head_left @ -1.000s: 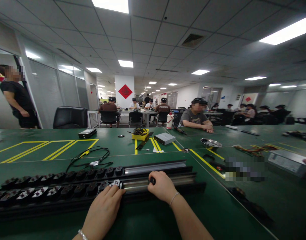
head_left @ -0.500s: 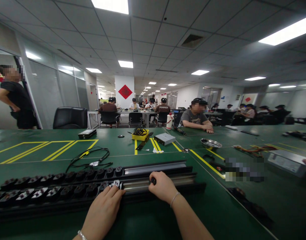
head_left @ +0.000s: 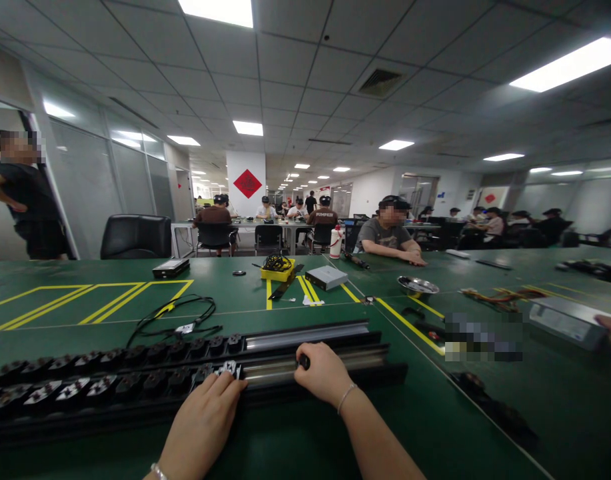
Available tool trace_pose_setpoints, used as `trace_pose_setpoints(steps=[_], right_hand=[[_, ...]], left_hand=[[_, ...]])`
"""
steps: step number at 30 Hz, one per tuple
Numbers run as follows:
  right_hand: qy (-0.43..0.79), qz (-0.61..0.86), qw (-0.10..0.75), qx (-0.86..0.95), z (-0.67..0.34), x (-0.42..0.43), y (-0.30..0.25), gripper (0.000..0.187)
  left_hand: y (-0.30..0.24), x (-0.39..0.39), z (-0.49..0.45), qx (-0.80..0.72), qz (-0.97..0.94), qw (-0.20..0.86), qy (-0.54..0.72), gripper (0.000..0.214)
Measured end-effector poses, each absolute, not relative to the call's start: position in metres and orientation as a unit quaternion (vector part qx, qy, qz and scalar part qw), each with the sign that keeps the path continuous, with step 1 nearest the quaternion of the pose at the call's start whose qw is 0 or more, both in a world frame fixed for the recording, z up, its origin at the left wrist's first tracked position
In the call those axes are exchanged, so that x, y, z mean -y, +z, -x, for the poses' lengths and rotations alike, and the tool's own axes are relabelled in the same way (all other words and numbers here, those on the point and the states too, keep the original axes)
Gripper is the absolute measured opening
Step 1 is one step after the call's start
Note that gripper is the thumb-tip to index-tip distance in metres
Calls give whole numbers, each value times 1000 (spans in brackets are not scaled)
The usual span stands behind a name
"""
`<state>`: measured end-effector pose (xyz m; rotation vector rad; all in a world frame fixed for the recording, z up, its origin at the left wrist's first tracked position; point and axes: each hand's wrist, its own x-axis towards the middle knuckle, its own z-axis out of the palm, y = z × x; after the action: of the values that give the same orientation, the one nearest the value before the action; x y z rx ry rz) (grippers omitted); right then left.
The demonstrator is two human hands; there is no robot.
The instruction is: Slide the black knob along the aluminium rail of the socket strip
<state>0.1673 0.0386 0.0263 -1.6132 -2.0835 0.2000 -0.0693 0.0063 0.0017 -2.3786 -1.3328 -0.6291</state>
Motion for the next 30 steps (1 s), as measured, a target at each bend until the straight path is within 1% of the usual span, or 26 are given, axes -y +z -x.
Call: trace_pose_setpoints(steps=[14, 20, 30], right_hand=[[85, 603, 235, 757, -167, -38, 29, 16], [101, 604, 243, 752, -168, -39, 28, 18], [91, 603, 240, 755, -169, -40, 25, 15]], left_hand=[[2, -5, 69, 469, 838, 165, -223, 25], [3, -4, 69, 470, 839, 160, -225, 26], [1, -6, 71, 466, 839, 166, -229, 25]])
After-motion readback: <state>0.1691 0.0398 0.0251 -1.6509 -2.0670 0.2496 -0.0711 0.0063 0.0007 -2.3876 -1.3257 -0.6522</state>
